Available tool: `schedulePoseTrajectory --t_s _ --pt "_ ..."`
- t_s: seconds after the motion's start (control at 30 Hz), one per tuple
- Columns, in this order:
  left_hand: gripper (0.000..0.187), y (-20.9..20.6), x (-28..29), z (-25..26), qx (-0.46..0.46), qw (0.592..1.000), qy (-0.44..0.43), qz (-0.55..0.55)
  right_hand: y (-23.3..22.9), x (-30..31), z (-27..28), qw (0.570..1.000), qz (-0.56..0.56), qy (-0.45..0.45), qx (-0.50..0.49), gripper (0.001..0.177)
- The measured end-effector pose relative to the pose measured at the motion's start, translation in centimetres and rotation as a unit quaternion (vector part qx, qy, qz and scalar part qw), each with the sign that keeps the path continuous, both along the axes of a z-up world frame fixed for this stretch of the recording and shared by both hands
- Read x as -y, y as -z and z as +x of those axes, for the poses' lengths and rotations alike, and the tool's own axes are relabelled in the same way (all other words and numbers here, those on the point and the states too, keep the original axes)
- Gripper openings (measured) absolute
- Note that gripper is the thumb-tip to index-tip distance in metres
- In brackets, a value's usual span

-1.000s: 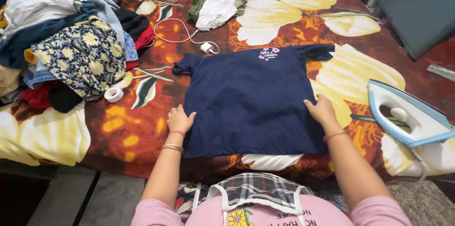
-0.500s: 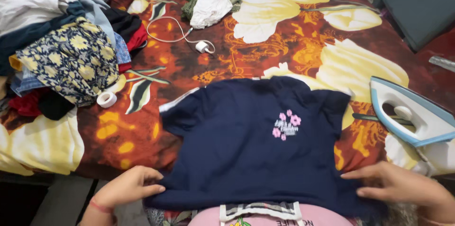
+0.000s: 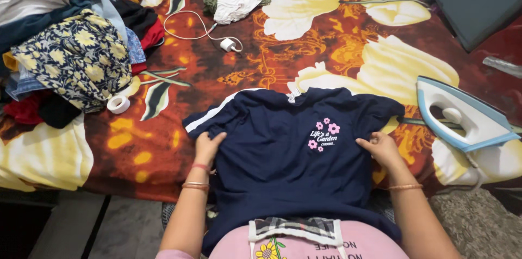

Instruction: The person irons a dark blue t-shirt on a bed. They smooth the fabric, fold the sleeves, and use a steam iron to press the shirt flat. The person handles the shirt and the iron directly.

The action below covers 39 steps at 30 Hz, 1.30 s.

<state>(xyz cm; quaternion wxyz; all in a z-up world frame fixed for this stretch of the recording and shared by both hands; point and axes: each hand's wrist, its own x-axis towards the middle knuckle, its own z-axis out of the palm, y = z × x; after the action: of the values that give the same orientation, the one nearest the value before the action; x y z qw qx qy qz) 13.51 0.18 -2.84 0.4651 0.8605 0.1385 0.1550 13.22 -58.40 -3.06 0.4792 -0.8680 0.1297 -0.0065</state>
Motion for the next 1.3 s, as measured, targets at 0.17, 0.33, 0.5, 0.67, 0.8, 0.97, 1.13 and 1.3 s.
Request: schedulePoseTrajectory --t_s 0.17,0.33,0.5,0.67,0.8,0.97,1.13,1.3 --pt "0.033 -2.6 -7.8 -6.1 0.166 0.977 -0.046 -0.125 -0.2 -0.7 -4.3 0.975 0.207 -0.081 0.03 0.052" --pt "0.047 -3.3 -12.9 -19.4 -0.114 0.984 -0.083 0.106 -2.2 -4.9 -11.7 0.973 0.076 -0.125 -0.179 0.047" --pt "0.044 -6.8 -8.0 -20.7 -0.254 0.902 -0.064 0.343 -6.3 -4.4 -11.5 0.969 -0.058 -0.145 -0.191 0.044" --pt "0.028 -12.4 3.7 -10.1 0.096 0.941 0.203 0.255 -9.7 -0.9 -8.0 0.965 -0.259 -0.013 -0.045 0.053" --pt "0.026 -12.0 14.5 -1.5 0.209 0.879 0.367 0.221 -8.3 -0.4 -4.8 0.989 -0.06 -0.051 0.127 0.066" --pt "0.031 -8.5 21.4 4.8 0.283 0.815 0.379 0.335 -8.4 -2.1 -3.6 0.986 -0.149 0.019 -0.068 0.051" --pt "0.025 -8.6 19.1 6.5 0.095 0.85 0.416 0.31 -7.1 -2.5 -3.2 0.995 0.078 -0.012 0.057 0.026" --pt "0.026 -12.8 14.2 5.6 0.067 0.889 0.37 0.262 -5.4 -4.2 0.1 0.946 0.248 -0.026 0.209 0.02"
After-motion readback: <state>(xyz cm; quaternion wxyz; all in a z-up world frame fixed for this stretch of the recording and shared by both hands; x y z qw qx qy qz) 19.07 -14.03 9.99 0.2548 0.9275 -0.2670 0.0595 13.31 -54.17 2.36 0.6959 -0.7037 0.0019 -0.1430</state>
